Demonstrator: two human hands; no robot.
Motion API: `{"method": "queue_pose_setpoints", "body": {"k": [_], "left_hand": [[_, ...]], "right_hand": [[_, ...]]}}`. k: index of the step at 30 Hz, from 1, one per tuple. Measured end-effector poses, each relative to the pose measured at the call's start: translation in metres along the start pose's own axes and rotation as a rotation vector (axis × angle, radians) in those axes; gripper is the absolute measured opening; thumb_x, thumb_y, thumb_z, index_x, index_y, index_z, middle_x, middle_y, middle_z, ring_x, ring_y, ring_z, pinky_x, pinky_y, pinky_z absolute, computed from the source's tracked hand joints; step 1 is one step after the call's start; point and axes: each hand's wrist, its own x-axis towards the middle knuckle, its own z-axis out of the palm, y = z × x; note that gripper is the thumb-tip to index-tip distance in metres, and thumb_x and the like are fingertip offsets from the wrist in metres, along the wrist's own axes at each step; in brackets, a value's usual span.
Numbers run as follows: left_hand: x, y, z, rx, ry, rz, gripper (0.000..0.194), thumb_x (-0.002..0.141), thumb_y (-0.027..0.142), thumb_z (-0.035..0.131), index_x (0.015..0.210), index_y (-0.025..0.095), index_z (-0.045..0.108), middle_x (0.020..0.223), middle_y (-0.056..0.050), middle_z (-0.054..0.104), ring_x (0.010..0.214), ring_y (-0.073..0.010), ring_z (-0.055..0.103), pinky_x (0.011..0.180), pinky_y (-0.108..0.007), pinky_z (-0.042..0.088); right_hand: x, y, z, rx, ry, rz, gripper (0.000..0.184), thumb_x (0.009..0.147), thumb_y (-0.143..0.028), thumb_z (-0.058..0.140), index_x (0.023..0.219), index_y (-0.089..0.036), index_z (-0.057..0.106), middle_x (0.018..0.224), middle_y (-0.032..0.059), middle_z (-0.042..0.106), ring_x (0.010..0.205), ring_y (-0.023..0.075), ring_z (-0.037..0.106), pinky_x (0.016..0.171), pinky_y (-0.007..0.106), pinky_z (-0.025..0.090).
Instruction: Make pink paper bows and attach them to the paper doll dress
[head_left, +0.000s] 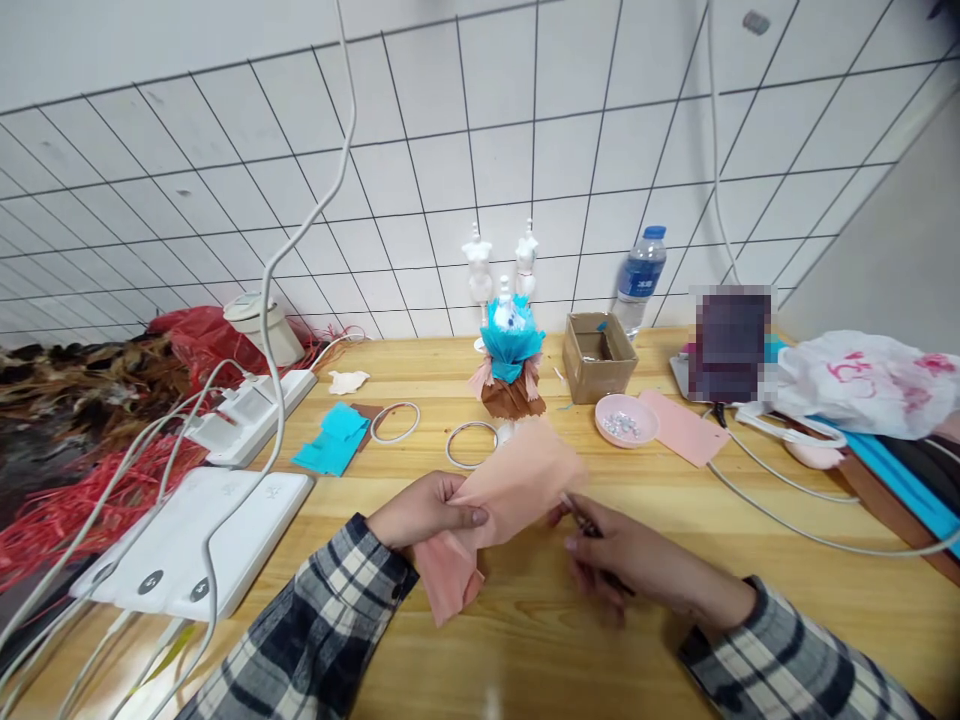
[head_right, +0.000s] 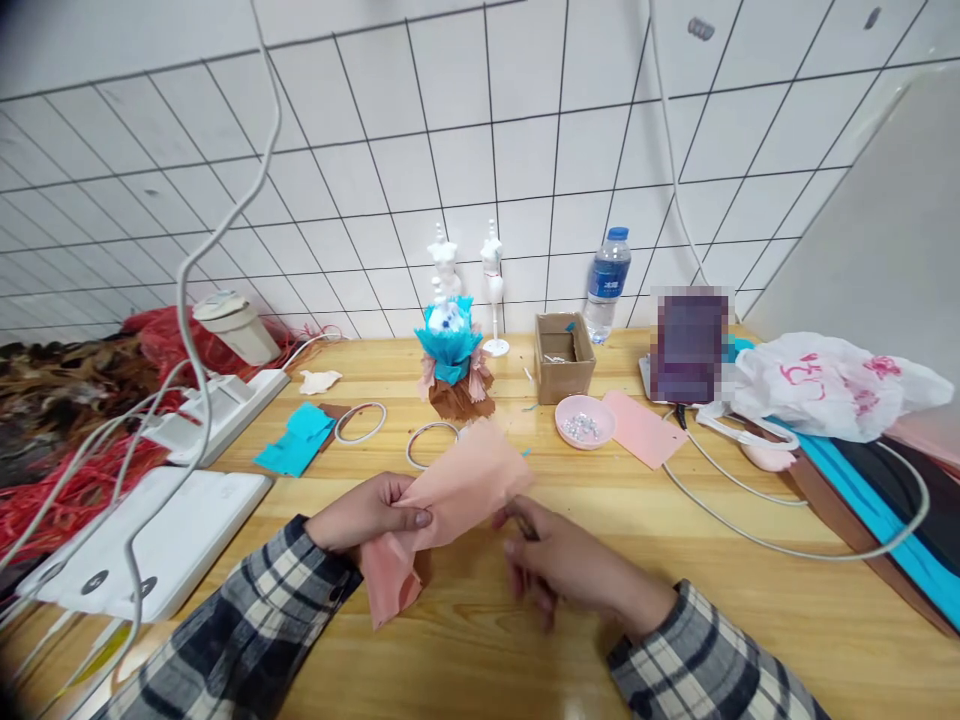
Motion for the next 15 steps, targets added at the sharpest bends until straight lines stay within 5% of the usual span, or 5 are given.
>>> {"method": "queue_pose_setpoints", "body": {"k": [4,9,15], "left_hand": [[0.003,-0.004,0.01,-0.23,0.039,0.0,0.037,0.063,0.04,0.08,0.083,0.012,0.068,0.08,-0.004,0.067,0.067,-0.0127,0.057,0.062,-0.022,0.042],[0.006,-0.006,0.018,-0.332,-0.009,0.024,0.035,0.068,0.038,0.078,0.088,0.011,0.069,0.082,-0.005,0.069,0.07,-0.0126,0.059,0.065,-0.021,0.043],[0.007,-0.004,0.022,-0.332,-0.048,0.067,0.04,0.065,0.033,0.081,0.095,0.011,0.068,0.091,-0.006,0.07,0.078,-0.0159,0.062,0.071,-0.025,0.046]], "right_hand": [[-0.006,-0.004,0.02,0.143,-0.064,0.134,0.046,0.087,-0.067,0.04,0.093,-0.023,0.051,0.059,-0.0078,0.037,0.039,0.0039,0.019,0.031,0.014,0.019],[0.0,0.001,0.023,0.156,-0.109,-0.044,0.05,0.089,-0.065,0.036,0.085,-0.018,0.053,0.068,-0.0009,0.056,0.044,0.0064,0.041,0.042,0.019,0.041],[0.004,0.003,0.023,0.048,-0.125,0.009,0.053,0.084,-0.073,0.037,0.087,-0.021,0.044,0.054,-0.0072,0.048,0.037,0.0052,0.033,0.035,0.016,0.037]]}}
